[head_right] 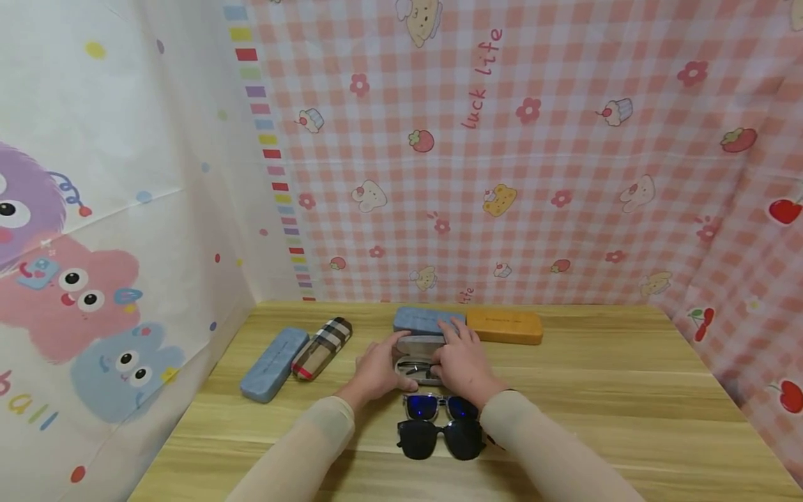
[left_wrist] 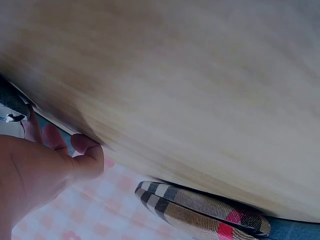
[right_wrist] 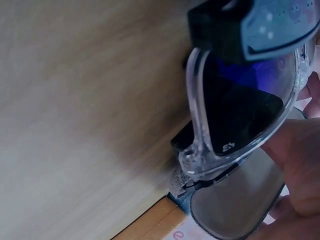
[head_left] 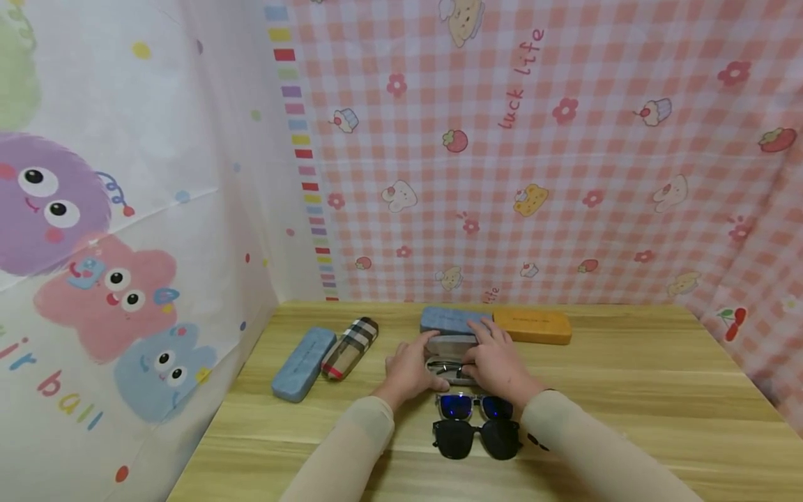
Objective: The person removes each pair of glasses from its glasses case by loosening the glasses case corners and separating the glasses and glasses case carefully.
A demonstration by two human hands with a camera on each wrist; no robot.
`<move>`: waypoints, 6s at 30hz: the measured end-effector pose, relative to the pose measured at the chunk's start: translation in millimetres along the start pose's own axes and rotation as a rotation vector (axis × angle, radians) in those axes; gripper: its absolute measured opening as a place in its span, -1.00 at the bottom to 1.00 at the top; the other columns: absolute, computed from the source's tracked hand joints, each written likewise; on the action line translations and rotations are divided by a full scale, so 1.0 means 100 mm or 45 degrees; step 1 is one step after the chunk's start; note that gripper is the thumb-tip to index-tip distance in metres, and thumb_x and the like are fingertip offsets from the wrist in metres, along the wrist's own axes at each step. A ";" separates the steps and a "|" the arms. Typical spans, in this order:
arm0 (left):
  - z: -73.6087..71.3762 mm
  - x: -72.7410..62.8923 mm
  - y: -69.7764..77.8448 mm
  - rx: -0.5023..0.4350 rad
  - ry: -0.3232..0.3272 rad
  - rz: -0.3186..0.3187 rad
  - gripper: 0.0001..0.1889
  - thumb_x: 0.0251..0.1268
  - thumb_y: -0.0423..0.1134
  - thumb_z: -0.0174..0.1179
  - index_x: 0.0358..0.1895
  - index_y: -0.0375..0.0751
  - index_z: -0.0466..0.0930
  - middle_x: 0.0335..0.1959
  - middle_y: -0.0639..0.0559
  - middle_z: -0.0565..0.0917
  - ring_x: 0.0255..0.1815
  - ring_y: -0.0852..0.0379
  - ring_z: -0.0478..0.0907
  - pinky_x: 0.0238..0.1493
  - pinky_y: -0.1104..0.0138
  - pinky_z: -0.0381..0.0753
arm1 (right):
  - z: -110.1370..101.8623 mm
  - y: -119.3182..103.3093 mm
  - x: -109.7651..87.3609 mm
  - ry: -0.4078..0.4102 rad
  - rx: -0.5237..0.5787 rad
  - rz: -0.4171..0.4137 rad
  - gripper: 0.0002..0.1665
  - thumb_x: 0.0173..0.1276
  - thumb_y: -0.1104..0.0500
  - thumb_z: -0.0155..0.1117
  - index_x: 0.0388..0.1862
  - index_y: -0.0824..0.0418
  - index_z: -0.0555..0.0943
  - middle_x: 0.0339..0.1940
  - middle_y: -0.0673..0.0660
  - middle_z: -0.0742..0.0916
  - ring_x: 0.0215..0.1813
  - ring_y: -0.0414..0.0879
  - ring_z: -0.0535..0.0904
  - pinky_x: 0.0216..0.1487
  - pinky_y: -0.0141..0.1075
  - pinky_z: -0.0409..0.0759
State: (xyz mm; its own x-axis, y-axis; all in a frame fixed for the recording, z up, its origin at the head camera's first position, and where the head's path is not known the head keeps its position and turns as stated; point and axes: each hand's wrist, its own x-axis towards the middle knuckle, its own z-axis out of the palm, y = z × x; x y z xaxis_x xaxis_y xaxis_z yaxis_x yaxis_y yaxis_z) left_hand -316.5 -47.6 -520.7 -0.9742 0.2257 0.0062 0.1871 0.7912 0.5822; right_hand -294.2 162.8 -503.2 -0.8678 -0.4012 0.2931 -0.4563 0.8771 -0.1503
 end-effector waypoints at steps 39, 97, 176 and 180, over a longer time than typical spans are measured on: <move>0.00 0.00 0.00 -0.088 -0.006 0.005 0.12 -0.12 -0.01 0.78 0.61 0.22 0.35 0.10 0.09 0.80 0.36 -0.09 0.49 0.35 -0.22 0.30 | -0.33 0.24 -0.64 0.451 -0.119 -0.463 -0.64 0.10 0.34 0.71 -0.30 0.20 0.63 0.30 0.28 0.76 0.03 0.05 0.78 0.08 0.02 0.74; 0.00 -0.02 0.00 -0.105 -0.003 -0.001 0.14 -0.12 0.00 0.78 0.63 0.18 0.33 0.16 0.05 0.81 0.32 -0.09 0.51 0.39 -0.18 0.27 | -0.53 -0.11 -0.67 0.151 0.139 -0.232 -0.57 0.45 0.06 0.50 0.20 0.22 0.73 0.20 0.19 0.77 0.22 0.13 0.69 0.22 0.08 0.70; -0.10 -0.07 -0.12 -0.161 0.047 0.055 -0.32 0.25 0.14 0.54 0.40 0.04 0.60 0.30 0.09 0.72 0.40 -0.07 0.46 0.56 -0.20 0.23 | -0.21 0.41 -0.11 -0.305 0.177 0.027 -0.25 0.28 0.09 0.66 0.40 0.26 0.61 0.25 0.25 0.77 0.18 0.12 0.69 0.17 0.04 0.70; -0.21 -0.18 -0.20 -0.161 0.082 0.112 -0.43 0.33 0.08 0.50 0.34 -0.03 0.65 0.27 0.03 0.73 0.39 -0.10 0.49 0.51 -0.16 0.31 | -0.35 0.52 -0.15 -0.174 0.175 0.105 -0.27 0.30 0.11 0.64 0.40 0.26 0.59 0.27 0.30 0.75 0.28 0.29 0.61 0.29 0.23 0.60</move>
State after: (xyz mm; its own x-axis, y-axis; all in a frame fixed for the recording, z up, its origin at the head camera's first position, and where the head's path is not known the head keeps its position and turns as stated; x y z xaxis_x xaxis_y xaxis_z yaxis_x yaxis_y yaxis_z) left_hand -305.7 -79.3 -515.3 -0.9617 0.2506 0.1111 0.2581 0.6912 0.6750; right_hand -297.8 223.4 -482.6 -0.9178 -0.3696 0.1454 -0.3968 0.8680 -0.2986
